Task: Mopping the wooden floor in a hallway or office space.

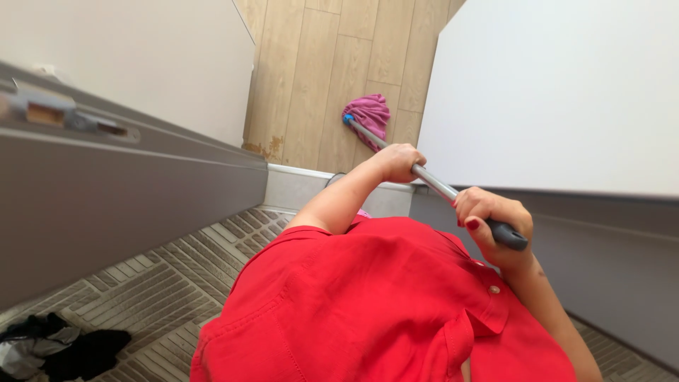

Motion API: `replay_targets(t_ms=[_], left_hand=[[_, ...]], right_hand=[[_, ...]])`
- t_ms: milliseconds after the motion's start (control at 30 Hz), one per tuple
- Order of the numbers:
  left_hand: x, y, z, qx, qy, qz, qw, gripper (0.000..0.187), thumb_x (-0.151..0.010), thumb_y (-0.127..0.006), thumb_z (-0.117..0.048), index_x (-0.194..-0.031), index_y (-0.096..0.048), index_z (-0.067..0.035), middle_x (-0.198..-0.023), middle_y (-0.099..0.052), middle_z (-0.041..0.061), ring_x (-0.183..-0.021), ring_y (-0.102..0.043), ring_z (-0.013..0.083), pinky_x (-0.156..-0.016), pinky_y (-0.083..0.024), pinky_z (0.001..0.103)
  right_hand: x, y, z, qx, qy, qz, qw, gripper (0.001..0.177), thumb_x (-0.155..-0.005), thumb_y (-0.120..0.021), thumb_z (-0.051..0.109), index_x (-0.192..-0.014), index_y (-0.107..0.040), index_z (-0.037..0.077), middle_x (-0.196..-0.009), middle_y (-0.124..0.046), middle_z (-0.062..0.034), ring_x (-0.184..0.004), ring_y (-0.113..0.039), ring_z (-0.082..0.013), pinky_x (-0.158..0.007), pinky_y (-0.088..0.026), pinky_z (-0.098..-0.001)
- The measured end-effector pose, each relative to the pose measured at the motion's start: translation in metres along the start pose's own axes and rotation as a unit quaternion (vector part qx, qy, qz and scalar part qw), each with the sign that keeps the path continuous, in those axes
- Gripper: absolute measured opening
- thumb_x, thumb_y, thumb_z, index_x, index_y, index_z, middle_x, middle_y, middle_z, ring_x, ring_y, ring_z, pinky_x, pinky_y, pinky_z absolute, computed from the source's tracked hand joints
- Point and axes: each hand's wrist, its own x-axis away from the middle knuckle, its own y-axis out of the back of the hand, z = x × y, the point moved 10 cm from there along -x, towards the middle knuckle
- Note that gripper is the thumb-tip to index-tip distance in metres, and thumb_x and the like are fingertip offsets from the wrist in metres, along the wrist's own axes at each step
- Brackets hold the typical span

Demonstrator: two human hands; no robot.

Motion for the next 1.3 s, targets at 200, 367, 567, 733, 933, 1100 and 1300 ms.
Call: replay_targets(t_ms=[200,367,567,733,933,1100,1300], left_hand=[[-0.027,0.055,0.063,-0.008,0.049,-0.022,0.999,0.005,-0.075,-0.071,-0.021,-0.073,-0.071,-0.017,-0.080,-0.073,0.010,-0.084,-0.070,0.0346,-0.072,-0.056,0.048],[-0.043,0.081,0.118,-0.008,0.080,-0.035,0.996,0.003,-0.075,-0.070,-0.020,-0.074,-0.072,-0.017,-0.083,-0.074,0.010,-0.087,-0.070,0.0339,-0.075,-0.056,0.047],[-0.044,0.091,0.156,-0.024,0.133,-0.019,0.991,0.004,-0.077,-0.069,-0.019,-0.077,-0.073,-0.017,-0.087,-0.074,0.011,-0.092,-0.069,0.0346,-0.079,-0.055,0.047],[-0.020,0.110,0.159,-0.023,0.162,-0.035,0.986,0.004,-0.074,-0.071,-0.019,-0.077,-0.072,-0.016,-0.088,-0.074,0.012,-0.094,-0.068,0.0350,-0.081,-0.055,0.047],[0.025,0.116,0.160,-0.006,0.213,-0.093,0.973,0.004,-0.076,-0.069,-0.015,-0.078,-0.072,-0.015,-0.088,-0.074,0.012,-0.095,-0.068,0.0354,-0.084,-0.054,0.047],[0.068,0.109,0.152,-0.001,0.265,-0.127,0.956,0.005,-0.076,-0.068,-0.014,-0.078,-0.072,-0.016,-0.088,-0.074,0.012,-0.095,-0.068,0.0354,-0.084,-0.053,0.048],[0.102,0.069,0.112,-0.006,0.302,-0.124,0.945,0.004,-0.080,-0.067,-0.016,-0.082,-0.071,-0.016,-0.088,-0.073,0.011,-0.096,-0.068,0.0353,-0.083,-0.053,0.049]], right_hand=[[-0.055,0.015,-0.043,-0.013,0.020,-0.031,0.999,0.026,-0.105,-0.060,0.013,-0.082,-0.053,0.003,-0.076,-0.059,-0.0075,-0.073,-0.057,-0.0204,-0.083,-0.053,-0.0392],[-0.092,0.019,-0.082,-0.019,0.013,-0.027,0.999,0.025,-0.105,-0.062,0.014,-0.083,-0.054,0.004,-0.077,-0.060,-0.0080,-0.076,-0.060,-0.0218,-0.092,-0.053,-0.0413],[-0.104,0.026,-0.124,-0.032,-0.004,-0.016,0.999,0.028,-0.105,-0.063,0.018,-0.081,-0.055,0.007,-0.076,-0.058,-0.0049,-0.078,-0.061,-0.0212,-0.099,-0.051,-0.0439],[-0.116,0.018,-0.129,-0.062,-0.003,-0.003,0.998,0.031,-0.105,-0.065,0.023,-0.080,-0.055,0.007,-0.074,-0.057,-0.0035,-0.076,-0.060,-0.0205,-0.097,-0.051,-0.0433],[-0.124,0.003,-0.122,-0.111,0.001,0.048,0.993,0.039,-0.106,-0.064,0.035,-0.081,-0.054,0.007,-0.073,-0.054,-0.0021,-0.073,-0.056,-0.0183,-0.092,-0.049,-0.0408],[-0.121,-0.013,-0.112,-0.135,-0.002,0.091,0.987,0.046,-0.107,-0.063,0.045,-0.081,-0.053,0.008,-0.071,-0.051,-0.0009,-0.070,-0.053,-0.0169,-0.091,-0.047,-0.0406],[-0.087,-0.019,-0.085,-0.173,0.012,0.129,0.976,0.053,-0.102,-0.063,0.054,-0.075,-0.054,0.009,-0.064,-0.049,0.0014,-0.061,-0.049,-0.0148,-0.077,-0.043,-0.0376]])
